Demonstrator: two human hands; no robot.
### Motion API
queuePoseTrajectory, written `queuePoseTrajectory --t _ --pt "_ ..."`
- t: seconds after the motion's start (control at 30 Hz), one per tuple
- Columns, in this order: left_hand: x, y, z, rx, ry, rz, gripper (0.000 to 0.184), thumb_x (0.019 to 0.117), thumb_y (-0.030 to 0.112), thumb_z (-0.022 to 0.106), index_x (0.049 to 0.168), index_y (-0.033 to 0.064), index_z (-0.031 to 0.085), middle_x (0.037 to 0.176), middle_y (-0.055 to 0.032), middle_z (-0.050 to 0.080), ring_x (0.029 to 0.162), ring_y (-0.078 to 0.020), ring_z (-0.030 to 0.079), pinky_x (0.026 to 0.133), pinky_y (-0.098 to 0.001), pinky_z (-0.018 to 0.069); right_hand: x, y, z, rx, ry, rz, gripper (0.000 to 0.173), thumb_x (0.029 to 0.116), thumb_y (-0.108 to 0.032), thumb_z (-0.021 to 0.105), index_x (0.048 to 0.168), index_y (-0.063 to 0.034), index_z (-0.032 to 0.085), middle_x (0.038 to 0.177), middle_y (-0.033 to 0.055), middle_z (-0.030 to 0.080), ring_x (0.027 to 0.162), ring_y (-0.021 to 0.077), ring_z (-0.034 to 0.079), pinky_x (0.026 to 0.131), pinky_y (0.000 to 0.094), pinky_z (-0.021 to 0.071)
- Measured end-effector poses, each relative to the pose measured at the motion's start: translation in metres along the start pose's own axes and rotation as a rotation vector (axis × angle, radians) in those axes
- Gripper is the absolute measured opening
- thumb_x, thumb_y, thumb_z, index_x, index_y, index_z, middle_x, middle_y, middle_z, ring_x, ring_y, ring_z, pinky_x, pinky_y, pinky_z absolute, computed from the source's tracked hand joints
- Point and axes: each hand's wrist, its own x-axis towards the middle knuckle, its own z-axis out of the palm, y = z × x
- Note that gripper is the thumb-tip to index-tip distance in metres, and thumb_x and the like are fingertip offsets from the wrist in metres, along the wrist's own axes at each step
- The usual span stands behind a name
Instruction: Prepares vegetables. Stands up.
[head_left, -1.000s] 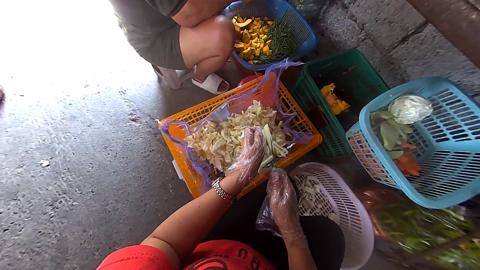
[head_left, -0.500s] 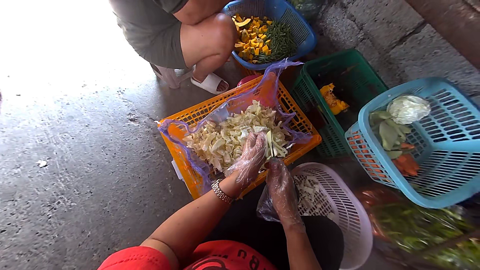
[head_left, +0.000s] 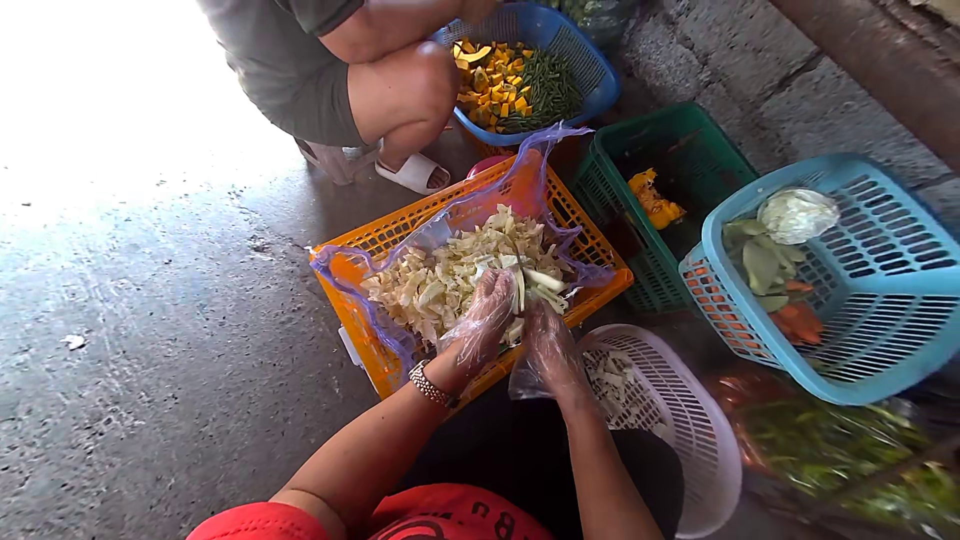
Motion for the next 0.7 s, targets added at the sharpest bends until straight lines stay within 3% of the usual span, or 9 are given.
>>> queuePoseTrajectory --t 0.07,0.13,0.2,0.3,0.37,0.4,0.47,0.6,0.7 --pt "-0.006 0.002 0.002 0.037 0.011 0.049 0.016 0.1087 0.011 0.038 0.112 0.0026 0.051 0.080 0.0025 0.051 0.065 -0.0003 0.050 0.061 -0.0156 0.0440 0.014 0.011 -0.001 0.009 -0.048 0.017 0.041 0.1101 -0.014 0.037 0.141 0.0098 0.050 0.138 0.0295 0.056 0.132 0.0335 0.053 0.114 0.0431 0.0366" --pt "-0.006 0.002 0.000 0.090 0.021 0.075 0.022 0.1092 0.015 0.038 0.121 0.0015 0.051 0.091 -0.0010 0.054 0.076 -0.0021 0.054 0.069 -0.0181 0.0472 0.023 0.019 0.000 0.059 -0.078 0.031 0.039 0.1102 -0.015 0.038 0.137 0.0077 0.055 0.134 0.0261 0.059 0.126 0.0283 0.056 0.110 0.0398 0.0397" --pt "0.001 0.000 -0.007 0.123 0.025 0.083 0.033 0.1106 0.022 0.035 0.134 0.0019 0.046 0.108 -0.0072 0.056 0.091 -0.0076 0.056 0.080 -0.0246 0.0491 0.018 0.013 -0.002 0.092 -0.083 0.046 0.040 0.1121 -0.021 0.033 0.132 0.0044 0.057 0.124 0.0203 0.062 0.111 0.0224 0.059 0.100 0.0376 0.0445" --pt "0.014 -0.002 -0.012 0.115 0.063 0.113 0.038 0.1114 0.028 0.033 0.138 0.0030 0.042 0.110 -0.0093 0.055 0.094 -0.0105 0.056 0.083 -0.0290 0.0501 -0.017 0.010 -0.004 0.121 0.058 -0.154 0.043 0.1099 -0.017 0.031 0.126 0.0112 0.059 0.109 0.0222 0.066 0.093 0.0220 0.062 0.087 0.0373 0.0506" --pt "0.017 -0.003 -0.014 0.077 0.060 0.140 0.035 0.1110 0.029 0.034 0.134 0.0049 0.043 0.106 -0.0062 0.055 0.091 -0.0075 0.056 0.080 -0.0266 0.0505 -0.040 0.022 0.005 0.140 0.133 -0.364 0.044 0.1081 -0.021 0.034 0.115 0.0099 0.064 0.085 0.0097 0.062 0.070 0.0082 0.055 0.068 0.0253 0.0488" --pt "0.017 -0.003 -0.014 0.052 0.060 0.152 0.032 0.1109 0.028 0.035 0.132 0.0054 0.044 0.104 -0.0049 0.055 0.088 -0.0065 0.056 0.078 -0.0256 0.0504 -0.049 0.027 0.010 0.163 0.141 -0.419 0.045 0.1083 -0.026 0.036 0.112 0.0082 0.065 0.080 0.0046 0.060 0.065 0.0027 0.051 0.063 0.0204 0.0465" --pt "0.018 -0.004 -0.011 0.014 0.072 0.167 0.026 0.1099 0.026 0.036 0.126 0.0083 0.046 0.097 -0.0004 0.053 0.082 -0.0032 0.054 0.073 -0.0215 0.0485 -0.058 0.032 0.016 0.185 0.145 -0.439 0.048 0.1089 -0.032 0.037 0.111 0.0064 0.066 0.077 0.0008 0.058 0.062 -0.0021 0.048 0.061 0.0152 0.0446" --pt "0.011 -0.002 -0.005 0.029 0.078 0.116 0.031 0.1110 0.025 0.035 0.133 0.0065 0.045 0.106 -0.0047 0.054 0.091 -0.0061 0.055 0.080 -0.0235 0.0483 -0.056 0.038 0.020 0.216 0.131 -0.378 0.046 0.1086 -0.028 0.036 0.111 0.0068 0.065 0.077 -0.0001 0.056 0.064 -0.0019 0.047 0.063 0.0153 0.0439" --pt "0.007 0.003 -0.001 0.027 0.097 0.078 0.029 0.1114 0.024 0.034 0.132 0.0060 0.045 0.104 -0.0050 0.053 0.089 -0.0066 0.054 0.078 -0.0234 0.0478 -0.052 0.038 0.021 0.222 0.134 -0.373 0.044 0.1087 -0.028 0.036 0.109 0.0064 0.064 0.075 -0.0016 0.053 0.063 -0.0028 0.046 0.063 0.0145 0.0431"
